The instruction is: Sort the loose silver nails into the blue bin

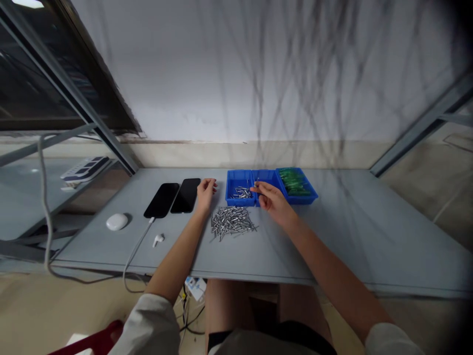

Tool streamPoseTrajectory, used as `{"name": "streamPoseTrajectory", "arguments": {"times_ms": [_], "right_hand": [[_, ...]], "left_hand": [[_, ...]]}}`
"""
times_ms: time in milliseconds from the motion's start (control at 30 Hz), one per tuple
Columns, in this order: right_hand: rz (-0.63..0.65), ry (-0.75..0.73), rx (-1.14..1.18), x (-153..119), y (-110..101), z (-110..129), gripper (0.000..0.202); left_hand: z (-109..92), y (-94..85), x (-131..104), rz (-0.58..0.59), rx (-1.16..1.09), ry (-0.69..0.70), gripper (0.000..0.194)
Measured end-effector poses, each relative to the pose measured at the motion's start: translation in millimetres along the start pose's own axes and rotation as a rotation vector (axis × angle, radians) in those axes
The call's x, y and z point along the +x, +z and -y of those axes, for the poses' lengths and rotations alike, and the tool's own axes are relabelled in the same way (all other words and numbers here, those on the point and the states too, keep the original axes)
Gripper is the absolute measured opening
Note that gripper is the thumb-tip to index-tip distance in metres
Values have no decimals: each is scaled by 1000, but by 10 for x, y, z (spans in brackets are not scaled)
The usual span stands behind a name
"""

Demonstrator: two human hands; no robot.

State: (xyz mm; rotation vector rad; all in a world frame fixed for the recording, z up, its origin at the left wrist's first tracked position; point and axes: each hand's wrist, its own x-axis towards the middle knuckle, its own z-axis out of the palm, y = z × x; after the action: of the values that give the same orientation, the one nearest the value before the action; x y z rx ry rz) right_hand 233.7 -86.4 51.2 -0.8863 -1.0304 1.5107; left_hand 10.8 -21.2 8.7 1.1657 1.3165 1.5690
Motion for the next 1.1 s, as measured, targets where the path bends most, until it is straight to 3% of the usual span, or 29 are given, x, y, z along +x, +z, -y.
{"name": "streamPoseTrajectory", "arguments": {"times_ms": [233, 500, 767, 967, 1100], "right_hand": [[33, 44, -170, -74, 53, 49, 37], [139, 134, -256, -80, 77, 36, 57], [133, 80, -391, -49, 21, 52, 34], [337, -45, -772, -62, -44, -40, 29], [359, -152, -1201, -131, -4, -77, 16]], "left_hand": [[-8, -1, -5, 6, -10, -12, 21], [-20, 5, -7, 18, 4, -14, 22], [-41, 10, -21, 23, 11, -20, 23], [-49, 20, -30, 36, 0, -19, 23], [-47, 31, -42, 77, 1, -31, 25]]}}
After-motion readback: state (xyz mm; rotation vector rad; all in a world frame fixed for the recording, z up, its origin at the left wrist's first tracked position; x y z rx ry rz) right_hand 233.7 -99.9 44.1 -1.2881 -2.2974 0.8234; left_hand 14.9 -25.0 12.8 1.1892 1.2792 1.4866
